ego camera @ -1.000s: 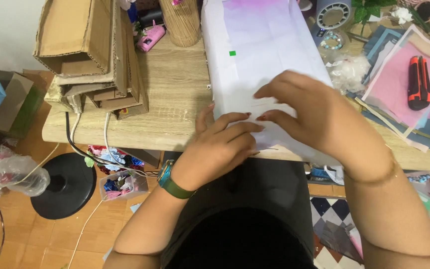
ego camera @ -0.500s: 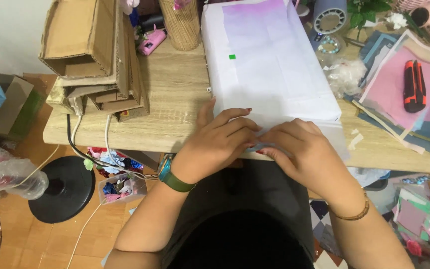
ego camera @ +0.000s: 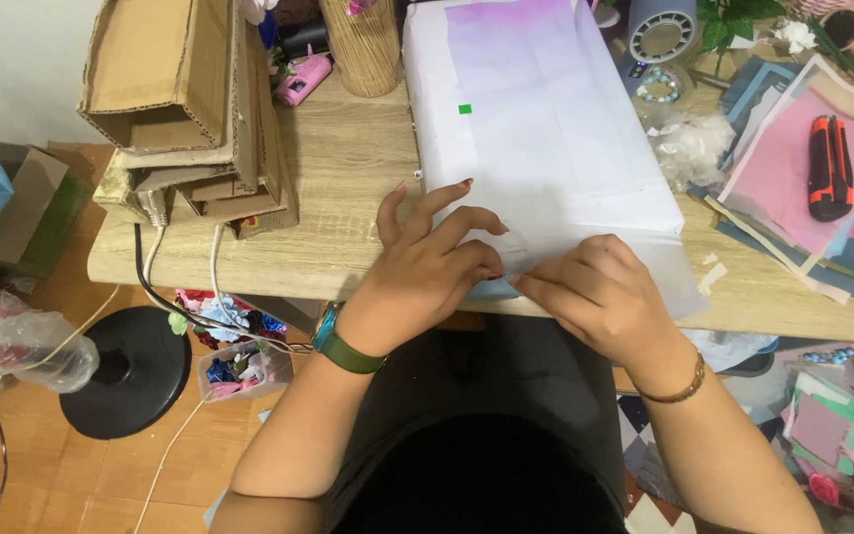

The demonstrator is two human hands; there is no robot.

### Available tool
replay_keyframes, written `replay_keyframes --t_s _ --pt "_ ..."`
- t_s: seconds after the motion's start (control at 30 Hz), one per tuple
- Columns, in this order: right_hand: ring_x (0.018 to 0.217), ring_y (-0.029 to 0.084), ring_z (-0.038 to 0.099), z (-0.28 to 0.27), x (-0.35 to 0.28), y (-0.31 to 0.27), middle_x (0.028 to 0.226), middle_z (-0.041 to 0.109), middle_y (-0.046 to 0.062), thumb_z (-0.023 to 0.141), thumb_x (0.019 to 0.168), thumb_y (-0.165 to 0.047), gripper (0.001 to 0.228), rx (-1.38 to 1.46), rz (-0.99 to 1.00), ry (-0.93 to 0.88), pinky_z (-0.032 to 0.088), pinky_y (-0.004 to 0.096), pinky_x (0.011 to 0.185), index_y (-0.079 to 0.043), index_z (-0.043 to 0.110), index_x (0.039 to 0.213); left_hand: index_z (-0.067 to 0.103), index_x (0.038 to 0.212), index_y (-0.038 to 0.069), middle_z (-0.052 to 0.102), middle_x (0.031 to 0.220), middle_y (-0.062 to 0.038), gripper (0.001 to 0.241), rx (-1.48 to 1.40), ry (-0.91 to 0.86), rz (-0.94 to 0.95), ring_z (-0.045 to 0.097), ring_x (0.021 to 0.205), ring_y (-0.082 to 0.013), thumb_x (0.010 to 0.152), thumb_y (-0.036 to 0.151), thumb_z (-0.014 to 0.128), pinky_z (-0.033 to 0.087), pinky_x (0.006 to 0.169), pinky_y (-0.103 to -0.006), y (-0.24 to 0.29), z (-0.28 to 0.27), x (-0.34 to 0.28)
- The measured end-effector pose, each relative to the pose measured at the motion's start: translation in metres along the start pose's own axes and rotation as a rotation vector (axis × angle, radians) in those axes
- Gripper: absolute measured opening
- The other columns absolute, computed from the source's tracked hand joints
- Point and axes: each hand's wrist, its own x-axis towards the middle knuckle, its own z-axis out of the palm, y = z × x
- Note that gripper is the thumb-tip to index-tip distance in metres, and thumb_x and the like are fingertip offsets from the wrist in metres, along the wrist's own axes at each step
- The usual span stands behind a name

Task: The person wraps a rectangular box with pastel-colored tissue paper. They fold the paper over the edges and secure it with clear adhesive tape, then flip the box to wrap the other side.

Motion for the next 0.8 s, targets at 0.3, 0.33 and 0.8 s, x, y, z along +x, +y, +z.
replay_keyframes --t_s 0.3,0.33,0.8 --pt "0.090 0.018 0.055 0.006 -0.004 0.015 0.104 0.074 0.001 0.074 0.098 -0.001 0.015 -0.086 -0.206 0.103 0.049 0.036 0.075 -0.009 0.072 0.111 0.061 0.088 0.027 0.059 0.119 0.012 0.018 -0.005 -0.041 -0.026 0.043 0.139 -0.0268 0.100 0.013 0.064 0.022 0.110 -0.0594 0.002 -0.001 0.001" --pt "0.091 0.017 0.057 0.005 -0.004 0.015 0.107 0.074 0.002 0.074 0.098 0.000 0.016 -0.074 -0.229 0.113 0.050 0.036 0.075 -0.008 0.073 0.111 0.061 0.088 0.026 0.060 0.119 0.011 0.018 -0.019 -0.046 -0.033 0.044 0.140 -0.0281 0.100 0.013 0.063 0.021 0.112 -0.0590 0.002 -0.001 0.001" --pt "0.072 0.015 0.054 -0.001 -0.013 0.010 0.106 0.074 -0.006 0.069 0.100 -0.006 0.008 0.004 -0.179 0.174 0.048 0.032 0.075 -0.014 0.073 0.099 0.069 0.092 0.025 0.065 0.117 0.010 0.012 -0.083 -0.184 -0.094 0.049 0.135 -0.0303 0.099 0.021 0.060 0.015 0.111 -0.0562 -0.001 -0.001 0.005"
